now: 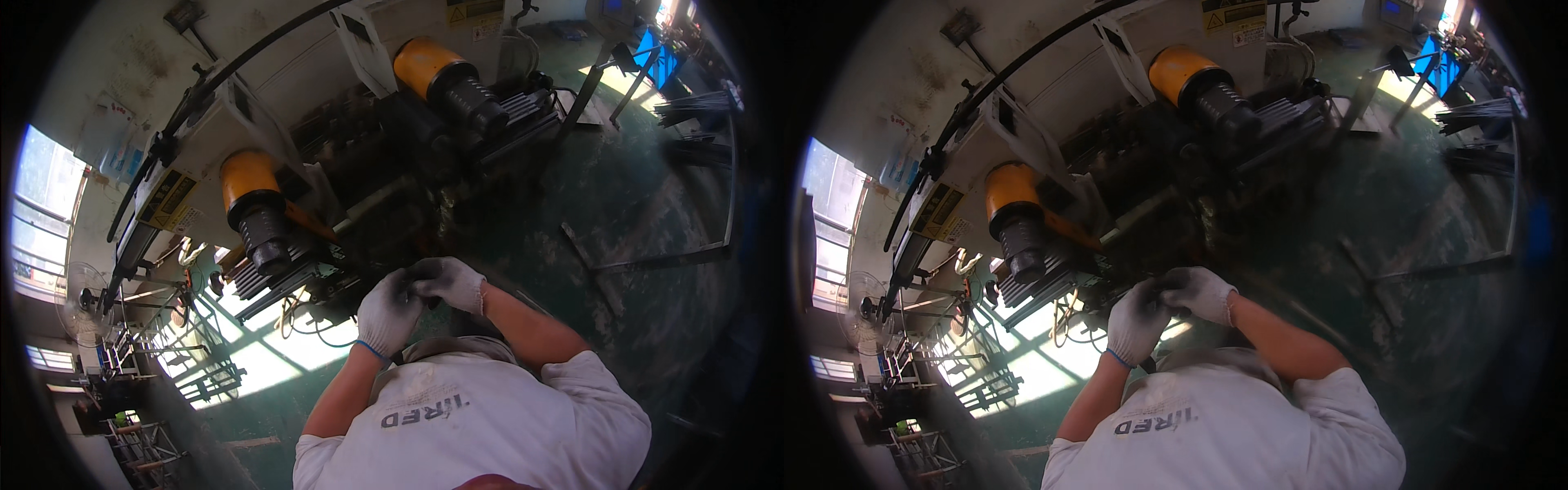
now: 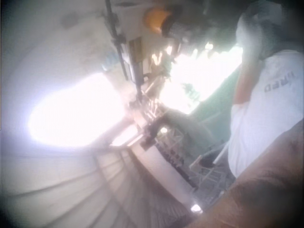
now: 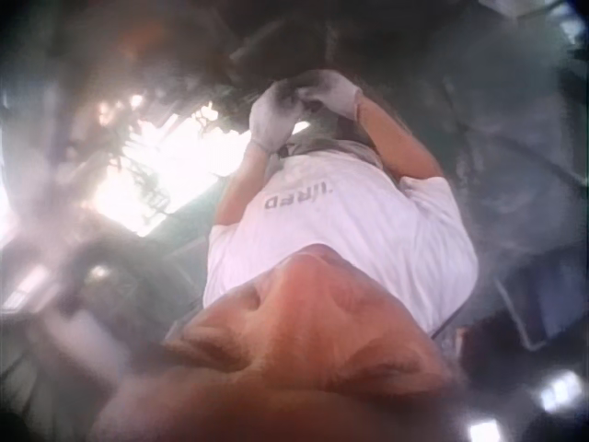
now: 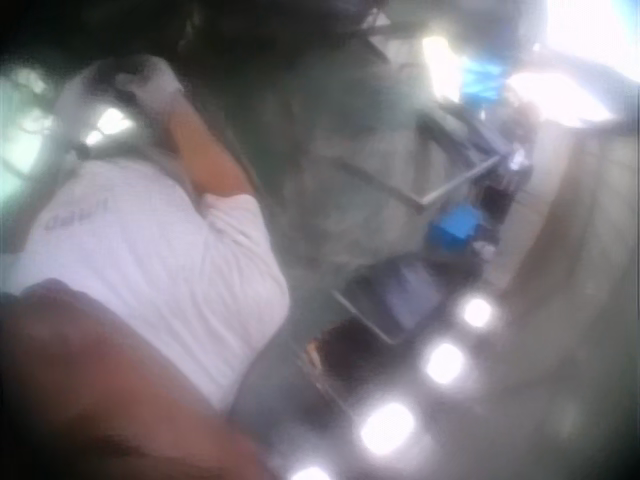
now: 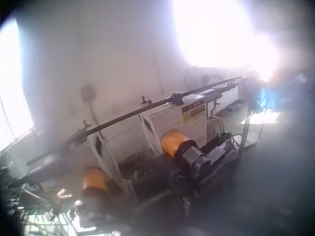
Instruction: The person measures a metal component on a machine with a tape measure and uses a wrench to tighten or loosen bolts on the equipment.
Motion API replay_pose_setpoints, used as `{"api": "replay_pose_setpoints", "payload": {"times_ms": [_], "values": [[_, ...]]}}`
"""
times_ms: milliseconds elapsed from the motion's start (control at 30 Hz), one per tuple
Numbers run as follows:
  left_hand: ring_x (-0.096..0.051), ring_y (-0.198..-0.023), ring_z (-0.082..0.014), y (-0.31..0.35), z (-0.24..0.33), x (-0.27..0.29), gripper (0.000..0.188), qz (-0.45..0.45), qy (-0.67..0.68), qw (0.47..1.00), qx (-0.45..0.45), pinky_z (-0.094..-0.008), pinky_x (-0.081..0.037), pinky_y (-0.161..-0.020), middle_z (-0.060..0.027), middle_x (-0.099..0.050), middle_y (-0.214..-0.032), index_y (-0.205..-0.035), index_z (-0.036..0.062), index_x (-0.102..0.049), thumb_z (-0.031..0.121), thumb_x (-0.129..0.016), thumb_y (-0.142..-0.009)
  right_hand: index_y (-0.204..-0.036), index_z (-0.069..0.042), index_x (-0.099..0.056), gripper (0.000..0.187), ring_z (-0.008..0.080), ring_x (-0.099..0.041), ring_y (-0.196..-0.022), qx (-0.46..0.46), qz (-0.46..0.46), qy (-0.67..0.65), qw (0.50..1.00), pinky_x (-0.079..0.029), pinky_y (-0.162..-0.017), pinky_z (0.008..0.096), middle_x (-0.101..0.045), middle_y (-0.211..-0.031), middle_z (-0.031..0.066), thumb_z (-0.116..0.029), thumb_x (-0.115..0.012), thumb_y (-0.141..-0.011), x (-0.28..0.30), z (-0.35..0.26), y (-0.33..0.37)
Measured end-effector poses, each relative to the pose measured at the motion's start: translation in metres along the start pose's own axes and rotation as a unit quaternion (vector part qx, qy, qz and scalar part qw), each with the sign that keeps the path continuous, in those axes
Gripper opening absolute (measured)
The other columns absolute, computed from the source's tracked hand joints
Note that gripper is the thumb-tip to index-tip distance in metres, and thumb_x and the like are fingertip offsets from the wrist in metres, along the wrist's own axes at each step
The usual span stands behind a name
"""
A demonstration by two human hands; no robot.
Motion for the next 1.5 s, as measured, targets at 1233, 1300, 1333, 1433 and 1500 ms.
{"api": "replay_pose_setpoints", "payload": {"times_ms": [1233, 1300, 1333, 1433, 1500], "values": [[-0.076, -0.086, -0.0242, 0.034, -0.111, 0.179, 0.02, 0.179, -0.003, 0.981, 0.076, -0.0375, -0.059, -0.082, -0.0146, -0.08, -0.095, -0.107, -0.0016, -0.085, 0.015, -0.078, -0.099, -0.129, 0.003, -0.081, 0.027, 0.0166, -0.075, -0.106, 0.308, 0.406, -0.124, 0.851, -0.06, -0.097, 0.0322, -0.081, -0.118, 0.0079, 0.003, -0.075, -0.103, 0.231, -0.064, -0.001], [-0.077, -0.086, -0.0265, 0.032, -0.116, 0.186, 0.02, 0.202, 0.014, 0.977, 0.062, -0.0386, -0.059, -0.083, -0.0162, -0.08, -0.096, -0.106, -0.0018, -0.085, 0.015, -0.078, -0.098, -0.128, 0.003, -0.082, 0.026, 0.0167, -0.076, -0.106, 0.312, 0.427, -0.138, 0.837, -0.061, -0.098, 0.0324, -0.082, -0.119, 0.0087, 0.005, -0.075, -0.103, 0.226, -0.065, -0.015], [-0.077, -0.087, -0.0281, 0.03, -0.12, 0.189, 0.021, 0.202, -0.007, 0.978, 0.051, -0.0403, -0.059, -0.083, -0.0182, -0.079, -0.096, -0.105, -0.0027, -0.084, 0.015, -0.078, -0.098, -0.128, 0.004, -0.083, 0.025, 0.0165, -0.076, -0.105, 0.308, 0.447, -0.125, 0.83, -0.061, -0.099, 0.0325, -0.082, -0.119, 0.0087, 0.006, -0.076, -0.103, 0.223, -0.064, -0.022], [-0.077, -0.088, -0.0299, 0.029, -0.122, 0.192, 0.021, 0.191, -0.011, 0.979, 0.064, -0.0414, -0.059, -0.083, -0.019, -0.079, -0.096, -0.105, -0.0026, -0.084, 0.016, -0.078, -0.098, -0.126, 0.004, -0.083, 0.024, 0.016, -0.076, -0.104, 0.296, 0.478, -0.101, 0.821, -0.061, -0.098, 0.0322, -0.083, -0.116, 0.0082, 0.004, -0.079, -0.103, 0.222, -0.066, -0.03], [-0.077, -0.088, -0.0313, 0.028, -0.121, 0.193, 0.021, 0.193, -0.024, 0.979, 0.055, -0.0423, -0.059, -0.083, -0.0192, -0.079, -0.096, -0.105, -0.0023, -0.085, 0.016, -0.078, -0.098, -0.126, 0.004, -0.083, 0.024, 0.0156, -0.076, -0.103, 0.295, 0.489, -0.086, 0.816, -0.06, -0.098, 0.0319, -0.084, -0.115, 0.0078, 0.002, -0.08, -0.103, 0.225, -0.064, -0.033]]}}
Point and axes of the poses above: each hand's wrist, its own y-axis away from the middle knuckle, its own x-axis out of the back of the hand, z = x × y, the point moved 2 cm from there along -y, towards the middle knuckle
